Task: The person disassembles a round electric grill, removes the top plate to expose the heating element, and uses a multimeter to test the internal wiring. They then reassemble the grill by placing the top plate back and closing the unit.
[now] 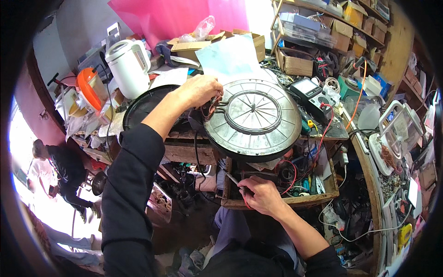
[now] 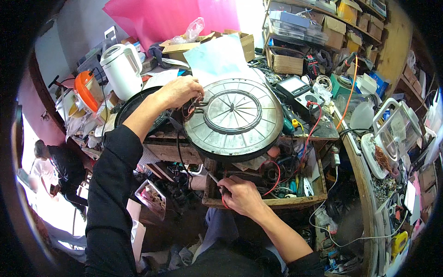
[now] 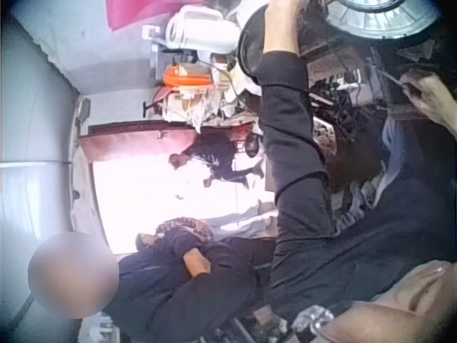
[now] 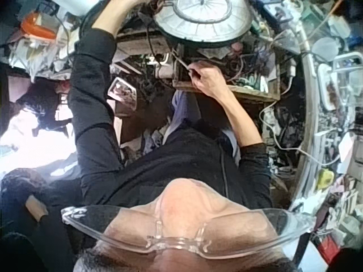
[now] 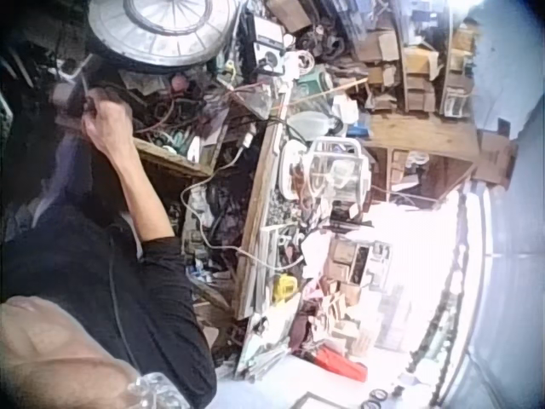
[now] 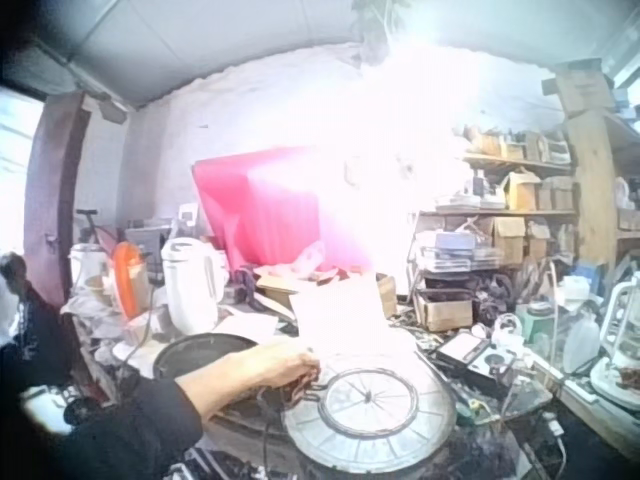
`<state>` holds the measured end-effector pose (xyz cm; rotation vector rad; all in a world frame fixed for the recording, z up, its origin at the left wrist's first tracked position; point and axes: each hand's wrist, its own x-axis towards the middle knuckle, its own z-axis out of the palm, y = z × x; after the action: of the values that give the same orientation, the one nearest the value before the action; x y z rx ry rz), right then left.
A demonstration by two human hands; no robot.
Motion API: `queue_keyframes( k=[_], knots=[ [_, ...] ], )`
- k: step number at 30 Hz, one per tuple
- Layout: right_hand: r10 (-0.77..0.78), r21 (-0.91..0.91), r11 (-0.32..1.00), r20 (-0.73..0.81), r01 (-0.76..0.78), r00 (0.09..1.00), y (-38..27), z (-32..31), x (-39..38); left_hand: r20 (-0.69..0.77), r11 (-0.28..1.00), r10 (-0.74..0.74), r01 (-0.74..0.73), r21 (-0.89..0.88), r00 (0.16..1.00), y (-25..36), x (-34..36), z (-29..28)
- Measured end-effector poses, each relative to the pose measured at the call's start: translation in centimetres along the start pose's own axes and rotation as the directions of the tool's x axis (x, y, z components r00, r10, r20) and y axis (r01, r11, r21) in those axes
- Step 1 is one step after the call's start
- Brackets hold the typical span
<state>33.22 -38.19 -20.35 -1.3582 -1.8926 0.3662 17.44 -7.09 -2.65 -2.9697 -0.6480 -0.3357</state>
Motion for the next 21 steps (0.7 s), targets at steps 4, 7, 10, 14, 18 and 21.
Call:
queue_keyframes(
  k=[4, 7, 10, 14, 18, 21],
  knots=[
    [0.009, -0.032, 0.999, -0.001, -0.009, 1.000, -0.1, -0.1, -0.1, -0.083, 1.000, -0.008, 0.009, 0.016, 0.997, 1.1, -0.5, -0.6],
    [-0.002, -0.029, 1.000, 0.007, 0.002, 1.000, 0.1, 0.0, 0.0, -0.106, 0.998, -0.042, 0.037, -0.056, 0.993, 1.2, -1.3, -1.3],
    [-0.010, -0.024, 1.000, -0.009, 0.010, 1.000, 0.3, 0.1, 0.0, -0.187, 0.990, -0.044, 0.017, -0.140, 0.981, 1.9, -1.8, -1.7],
    [0.002, -0.007, 1.000, 0.006, -0.002, 1.000, 0.2, 0.2, 0.0, -0.231, 0.991, -0.109, 0.088, -0.098, 0.967, 1.2, -2.5, -1.4],
    [0.021, -0.013, 1.000, 0.014, -0.021, 1.000, 0.1, -0.1, 0.0, -0.121, 0.952, -0.264, 0.239, -0.190, 0.957, 0.7, -2.5, -1.9],
    [0.015, -0.021, 1.000, 0.017, -0.015, 1.000, 0.2, -0.1, 0.0, -0.084, 0.924, -0.297, 0.264, -0.277, 0.951, 0.3, -2.8, -1.8]
  ],
)
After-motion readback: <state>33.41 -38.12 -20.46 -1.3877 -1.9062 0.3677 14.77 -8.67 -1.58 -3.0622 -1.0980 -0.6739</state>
